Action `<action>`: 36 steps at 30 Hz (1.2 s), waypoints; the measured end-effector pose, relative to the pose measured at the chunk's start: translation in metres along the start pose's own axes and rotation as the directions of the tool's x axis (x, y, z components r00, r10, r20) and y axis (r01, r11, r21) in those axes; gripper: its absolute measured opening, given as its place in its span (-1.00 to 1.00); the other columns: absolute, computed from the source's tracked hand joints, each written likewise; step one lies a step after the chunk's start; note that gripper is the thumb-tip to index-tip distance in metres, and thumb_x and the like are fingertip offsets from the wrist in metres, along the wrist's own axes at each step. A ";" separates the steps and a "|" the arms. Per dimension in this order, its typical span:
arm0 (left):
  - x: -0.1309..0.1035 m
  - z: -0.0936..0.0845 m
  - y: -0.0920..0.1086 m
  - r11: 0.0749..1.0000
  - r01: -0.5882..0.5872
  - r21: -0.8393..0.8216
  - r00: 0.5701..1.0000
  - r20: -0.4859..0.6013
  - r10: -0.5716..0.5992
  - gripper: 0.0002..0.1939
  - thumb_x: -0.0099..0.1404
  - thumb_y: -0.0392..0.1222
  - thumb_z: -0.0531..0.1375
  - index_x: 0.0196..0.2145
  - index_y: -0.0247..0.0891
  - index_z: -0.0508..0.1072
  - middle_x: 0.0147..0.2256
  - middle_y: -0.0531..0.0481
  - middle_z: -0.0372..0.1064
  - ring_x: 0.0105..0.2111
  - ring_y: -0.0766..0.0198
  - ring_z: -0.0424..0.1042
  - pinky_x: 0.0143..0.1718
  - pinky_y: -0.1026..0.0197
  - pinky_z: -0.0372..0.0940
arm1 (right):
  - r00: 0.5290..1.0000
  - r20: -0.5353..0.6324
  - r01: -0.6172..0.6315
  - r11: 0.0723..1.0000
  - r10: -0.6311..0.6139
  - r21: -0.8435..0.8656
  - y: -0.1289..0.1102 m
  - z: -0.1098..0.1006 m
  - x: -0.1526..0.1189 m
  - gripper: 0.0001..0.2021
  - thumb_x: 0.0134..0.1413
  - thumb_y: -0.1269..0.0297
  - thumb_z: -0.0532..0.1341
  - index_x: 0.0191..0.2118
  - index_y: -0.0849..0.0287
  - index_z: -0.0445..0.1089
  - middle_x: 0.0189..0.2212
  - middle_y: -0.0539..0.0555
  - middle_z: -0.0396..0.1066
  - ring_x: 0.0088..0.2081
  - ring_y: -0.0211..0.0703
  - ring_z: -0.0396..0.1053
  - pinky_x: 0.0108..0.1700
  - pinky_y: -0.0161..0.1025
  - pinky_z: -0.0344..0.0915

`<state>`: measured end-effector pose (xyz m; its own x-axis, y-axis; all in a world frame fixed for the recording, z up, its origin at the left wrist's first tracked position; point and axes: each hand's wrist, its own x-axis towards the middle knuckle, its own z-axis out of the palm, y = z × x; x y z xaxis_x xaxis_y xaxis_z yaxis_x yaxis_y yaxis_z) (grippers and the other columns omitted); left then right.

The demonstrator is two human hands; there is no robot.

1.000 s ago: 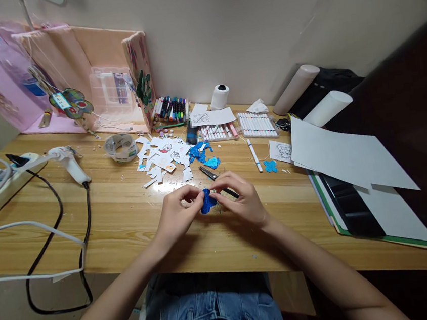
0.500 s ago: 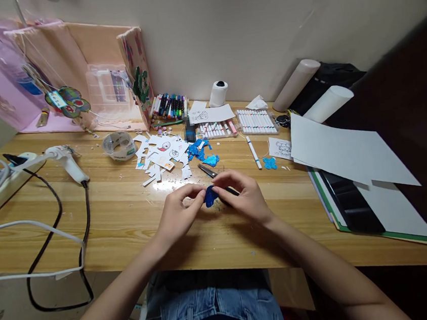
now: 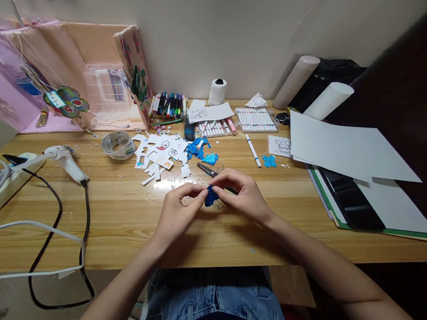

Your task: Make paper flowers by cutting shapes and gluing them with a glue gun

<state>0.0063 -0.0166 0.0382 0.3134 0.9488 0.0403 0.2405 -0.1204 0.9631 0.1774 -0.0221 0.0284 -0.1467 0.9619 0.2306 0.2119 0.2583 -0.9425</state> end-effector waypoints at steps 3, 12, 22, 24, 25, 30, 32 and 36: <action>0.000 0.001 0.001 1.000 0.004 0.009 1.000 -0.013 -0.004 -0.85 0.18 -0.15 0.19 -0.39 -0.27 0.51 -0.38 -0.02 0.48 -0.35 0.28 0.42 -0.24 0.27 0.29 | 1.000 0.005 -0.002 1.000 0.002 0.002 -0.001 0.000 0.000 -0.93 0.04 0.35 0.22 -0.32 0.17 0.42 -0.38 0.04 0.37 -0.34 -0.23 0.39 -0.27 -0.28 0.37; -0.001 0.001 -0.001 0.999 -0.018 0.035 1.000 -0.025 0.019 -0.85 0.18 -0.16 0.19 -0.35 -0.26 0.50 -0.36 -0.03 0.47 -0.33 0.27 0.42 -0.26 0.26 0.30 | 0.999 -0.018 0.027 0.999 -0.027 -0.032 -0.001 0.000 -0.001 -0.92 0.05 0.30 0.21 -0.32 0.16 0.40 -0.39 0.05 0.38 -0.35 -0.21 0.40 -0.29 -0.26 0.38; -0.009 -0.001 0.005 0.970 -0.202 0.134 0.974 -0.076 0.213 -0.88 0.21 -0.22 0.17 -0.35 -0.25 0.50 -0.33 -0.03 0.48 -0.29 0.26 0.43 -0.19 0.23 0.29 | 0.903 -0.024 0.400 0.858 -0.429 -0.323 -0.002 -0.002 -0.005 -0.87 0.01 0.43 0.19 -0.31 0.06 0.40 -0.40 0.06 0.44 -0.35 -0.16 0.39 -0.29 -0.19 0.35; -0.010 -0.001 0.006 0.967 -0.214 0.140 0.971 -0.074 0.225 -0.88 0.21 -0.23 0.17 -0.34 -0.25 0.51 -0.34 -0.03 0.49 -0.30 0.26 0.43 -0.20 0.24 0.29 | 0.881 -0.008 0.440 0.827 -0.473 -0.350 -0.002 -0.002 -0.006 -0.84 0.00 0.45 0.20 -0.29 0.05 0.39 -0.39 0.06 0.43 -0.35 -0.17 0.39 -0.29 -0.20 0.35; -0.010 -0.001 0.007 0.965 -0.220 0.141 0.970 -0.076 0.232 -0.89 0.21 -0.24 0.17 -0.34 -0.25 0.51 -0.34 -0.02 0.49 -0.30 0.27 0.43 -0.20 0.24 0.29 | 0.870 0.001 0.460 0.812 -0.492 -0.361 -0.002 -0.002 -0.006 -0.83 0.00 0.47 0.20 -0.29 0.05 0.39 -0.39 0.06 0.43 -0.36 -0.18 0.38 -0.29 -0.20 0.35; -0.011 -0.002 0.007 0.956 -0.242 0.168 0.964 -0.066 0.256 -0.89 0.22 -0.23 0.16 -0.33 -0.25 0.49 -0.32 -0.04 0.48 -0.28 0.25 0.42 -0.18 0.22 0.28 | 0.893 0.007 0.426 0.838 -0.451 -0.341 -0.003 -0.003 -0.006 -0.88 0.01 0.43 0.20 -0.32 0.06 0.38 -0.41 0.06 0.42 -0.36 -0.16 0.39 -0.30 -0.19 0.36; -0.011 -0.005 0.005 0.955 -0.229 0.190 0.970 -0.037 0.240 -0.87 0.23 -0.21 0.14 -0.31 -0.24 0.49 -0.32 -0.05 0.47 -0.27 0.24 0.42 -0.18 0.22 0.28 | 0.939 0.010 0.334 0.905 -0.344 -0.263 -0.003 -0.001 -0.005 -0.91 0.01 0.40 0.20 -0.32 0.08 0.36 -0.42 0.04 0.41 -0.38 -0.18 0.38 -0.30 -0.20 0.36; -0.013 -0.021 -0.004 0.954 -0.168 0.247 0.986 0.042 0.163 -0.83 0.28 -0.19 0.07 -0.26 -0.21 0.45 -0.27 -0.05 0.44 -0.23 0.23 0.39 -0.16 0.21 0.25 | 0.986 0.163 0.046 0.997 -0.036 -0.059 -0.002 0.012 0.000 -0.81 0.02 0.35 0.20 -0.19 0.12 0.33 -0.39 0.01 0.40 -0.37 -0.24 0.39 -0.30 -0.26 0.37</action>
<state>-0.0181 -0.0222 0.0392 0.3869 0.9033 0.1854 0.4035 -0.3466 0.8468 0.1655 -0.0233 0.0276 -0.3094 0.9247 0.2219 0.2619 0.3072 -0.9149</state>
